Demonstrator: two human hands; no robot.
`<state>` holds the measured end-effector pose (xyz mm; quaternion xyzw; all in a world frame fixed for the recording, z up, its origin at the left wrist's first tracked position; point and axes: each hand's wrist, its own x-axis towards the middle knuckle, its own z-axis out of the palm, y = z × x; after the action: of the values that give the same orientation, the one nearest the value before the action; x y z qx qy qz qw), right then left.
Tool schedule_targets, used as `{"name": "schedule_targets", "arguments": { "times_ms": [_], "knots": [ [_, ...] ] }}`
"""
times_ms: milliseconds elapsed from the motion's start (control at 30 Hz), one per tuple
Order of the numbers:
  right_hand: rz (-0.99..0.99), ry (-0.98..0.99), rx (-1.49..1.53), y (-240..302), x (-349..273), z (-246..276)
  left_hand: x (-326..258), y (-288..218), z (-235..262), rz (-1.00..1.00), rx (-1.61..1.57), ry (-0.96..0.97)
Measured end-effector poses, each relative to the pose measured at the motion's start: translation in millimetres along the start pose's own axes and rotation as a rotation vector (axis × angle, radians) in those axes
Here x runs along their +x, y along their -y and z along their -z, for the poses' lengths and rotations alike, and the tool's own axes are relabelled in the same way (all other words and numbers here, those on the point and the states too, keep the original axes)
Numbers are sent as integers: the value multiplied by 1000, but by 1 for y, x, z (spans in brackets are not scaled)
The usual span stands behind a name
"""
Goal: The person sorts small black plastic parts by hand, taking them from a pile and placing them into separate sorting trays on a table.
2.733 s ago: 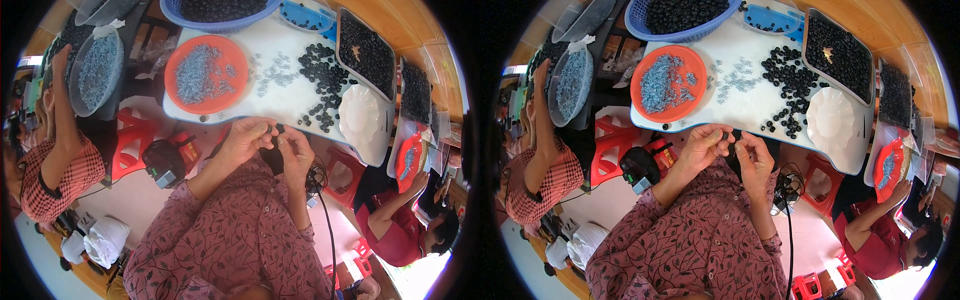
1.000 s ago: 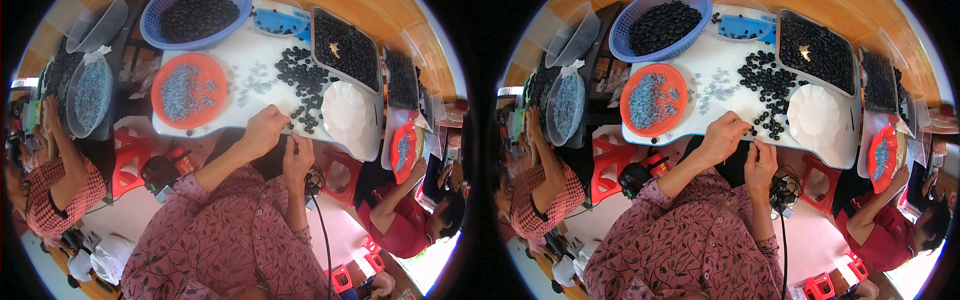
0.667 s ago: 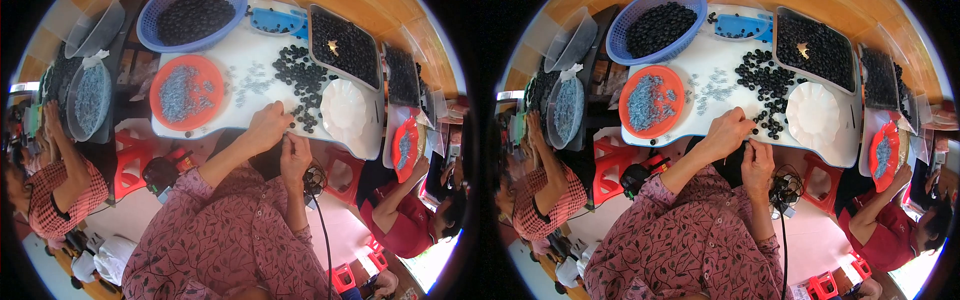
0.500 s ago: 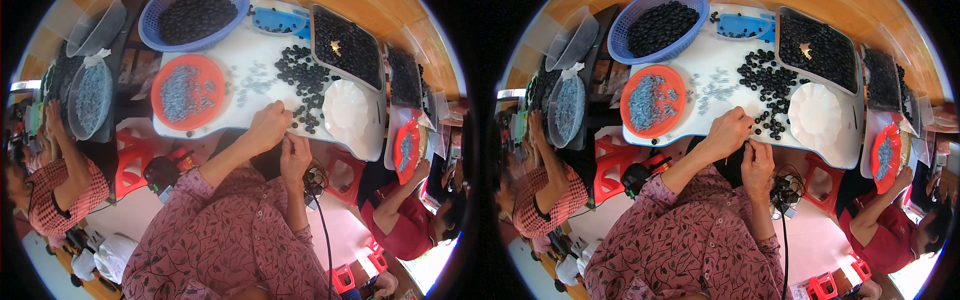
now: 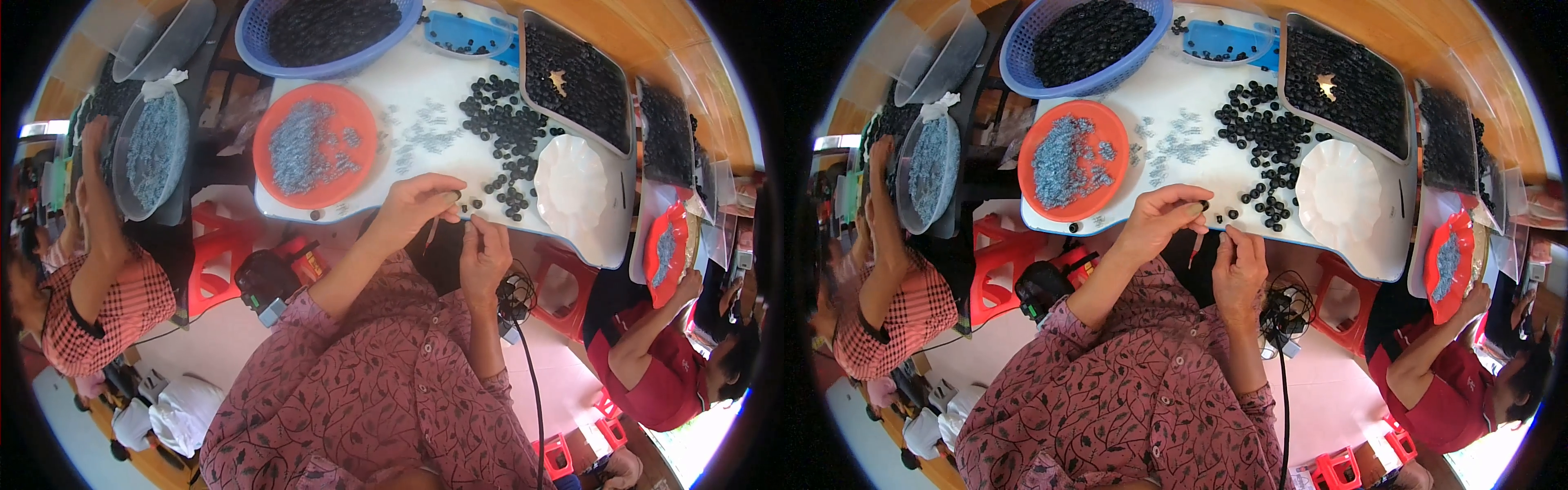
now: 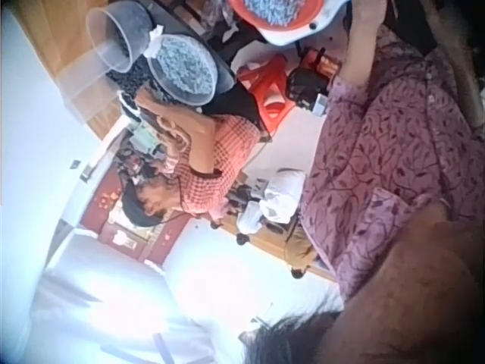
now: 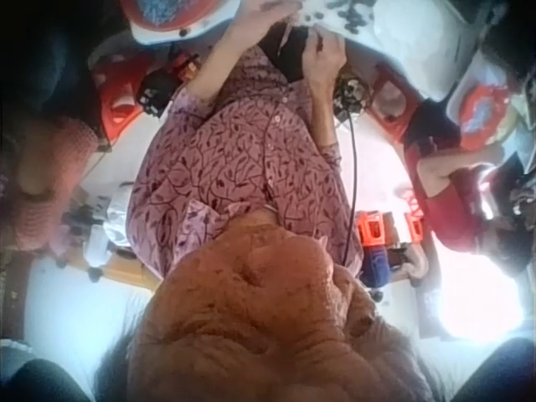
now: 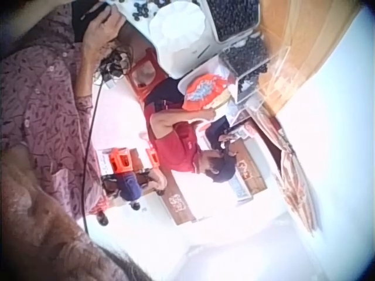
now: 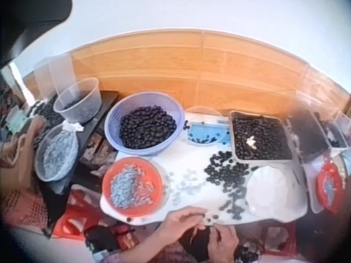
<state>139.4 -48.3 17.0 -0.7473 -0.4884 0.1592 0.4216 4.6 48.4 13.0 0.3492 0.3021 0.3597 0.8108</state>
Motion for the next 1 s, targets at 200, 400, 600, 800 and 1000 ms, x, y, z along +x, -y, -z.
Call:
{"name": "schedule_targets", "arguments": {
  "times_ms": [200,400,600,800,1000],
  "knots": [
    [95,-20,-38,3,4,-10,-19,4,13,0,-250,-18],
    [202,-55,-161,2,8,-19,-31,8,24,-9,-388,-25],
    [227,-28,-108,19,15,-26,-39,13,32,-29,-462,-22],
    [293,30,-96,29,44,-50,-44,15,38,-30,-474,-35],
    [298,16,-252,25,66,-70,-48,13,41,-40,-461,-74]
  ]
}}
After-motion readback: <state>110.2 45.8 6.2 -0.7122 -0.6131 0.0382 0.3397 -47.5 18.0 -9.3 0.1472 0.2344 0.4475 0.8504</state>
